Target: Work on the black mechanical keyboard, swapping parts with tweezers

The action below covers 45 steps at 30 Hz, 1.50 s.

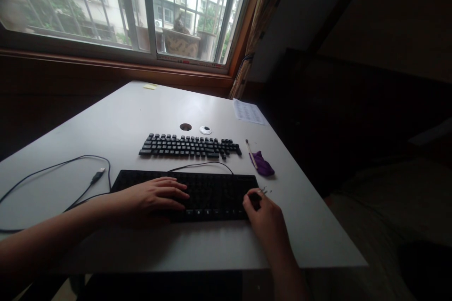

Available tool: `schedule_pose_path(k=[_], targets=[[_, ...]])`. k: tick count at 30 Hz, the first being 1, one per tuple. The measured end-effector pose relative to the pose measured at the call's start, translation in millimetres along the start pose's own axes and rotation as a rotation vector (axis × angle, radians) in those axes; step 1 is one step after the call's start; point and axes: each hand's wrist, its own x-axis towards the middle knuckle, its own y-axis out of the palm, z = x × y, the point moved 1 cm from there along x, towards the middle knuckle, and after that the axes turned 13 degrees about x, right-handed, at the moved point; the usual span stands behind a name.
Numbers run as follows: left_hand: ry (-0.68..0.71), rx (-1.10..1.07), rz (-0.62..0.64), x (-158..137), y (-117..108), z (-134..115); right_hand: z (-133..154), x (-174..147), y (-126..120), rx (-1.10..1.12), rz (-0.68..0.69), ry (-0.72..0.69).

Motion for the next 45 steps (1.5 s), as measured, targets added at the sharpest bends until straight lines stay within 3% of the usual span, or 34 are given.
schedule_pose_path(k=[5,10,19,28,38,45], targets=[[0.008,-0.005,0.010,-1,1,1,-3,6,-6,0.119,0.129,0.188],[0.016,-0.018,-0.010,0,-1,0,-6,7,-7,0.255,0.167,0.311],[0.008,-0.019,0.012,0,-2,1,1,6,0,-0.035,0.000,0.135],[0.017,-0.030,-0.001,-1,-1,2,-14,-8,7,0.008,-0.146,0.035],[0.011,-0.021,0.002,-1,1,2,-29,-8,2,0.243,-0.209,0.144],[0.029,-0.031,-0.035,-1,0,2,-22,-5,0,0.199,-0.153,0.164]])
